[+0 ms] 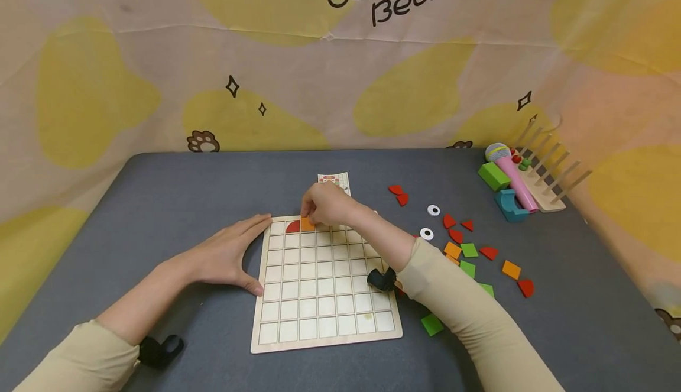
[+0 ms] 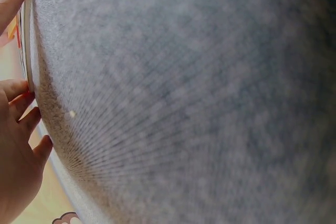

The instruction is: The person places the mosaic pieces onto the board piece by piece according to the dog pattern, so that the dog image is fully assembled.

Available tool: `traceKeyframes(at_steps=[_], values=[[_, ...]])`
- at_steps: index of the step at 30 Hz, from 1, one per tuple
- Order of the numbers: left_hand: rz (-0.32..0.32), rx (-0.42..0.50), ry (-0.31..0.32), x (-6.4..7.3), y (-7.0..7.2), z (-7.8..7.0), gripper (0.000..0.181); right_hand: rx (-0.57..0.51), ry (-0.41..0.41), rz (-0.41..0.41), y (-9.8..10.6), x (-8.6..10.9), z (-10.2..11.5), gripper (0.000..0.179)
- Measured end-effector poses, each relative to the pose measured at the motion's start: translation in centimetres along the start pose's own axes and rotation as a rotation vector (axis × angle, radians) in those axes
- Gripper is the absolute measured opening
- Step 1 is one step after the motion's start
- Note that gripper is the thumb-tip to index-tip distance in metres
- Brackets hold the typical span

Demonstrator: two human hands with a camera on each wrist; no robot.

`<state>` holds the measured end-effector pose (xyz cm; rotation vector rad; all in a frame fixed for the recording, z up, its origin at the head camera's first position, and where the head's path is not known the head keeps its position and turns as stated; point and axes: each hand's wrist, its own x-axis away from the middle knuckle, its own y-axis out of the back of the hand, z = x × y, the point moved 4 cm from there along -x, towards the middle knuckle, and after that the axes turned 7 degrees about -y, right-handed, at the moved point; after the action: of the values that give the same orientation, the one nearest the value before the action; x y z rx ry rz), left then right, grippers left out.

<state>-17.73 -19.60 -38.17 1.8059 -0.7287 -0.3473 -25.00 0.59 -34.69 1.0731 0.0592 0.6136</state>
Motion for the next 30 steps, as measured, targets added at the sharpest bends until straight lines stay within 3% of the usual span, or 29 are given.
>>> traceKeyframes(at_steps=[22, 30], values=[[0.000, 0.000, -0.006, 0.1, 0.1, 0.1, 0.134, 0.045, -0.001, -0.028, -0.4, -0.3, 0.0, 0.009], [-0.007, -0.005, -0.010, 0.0, 0.0, 0.1, 0.135, 0.022, 0.023, -0.060, 1.6, 0.3, -1.0, 0.010]])
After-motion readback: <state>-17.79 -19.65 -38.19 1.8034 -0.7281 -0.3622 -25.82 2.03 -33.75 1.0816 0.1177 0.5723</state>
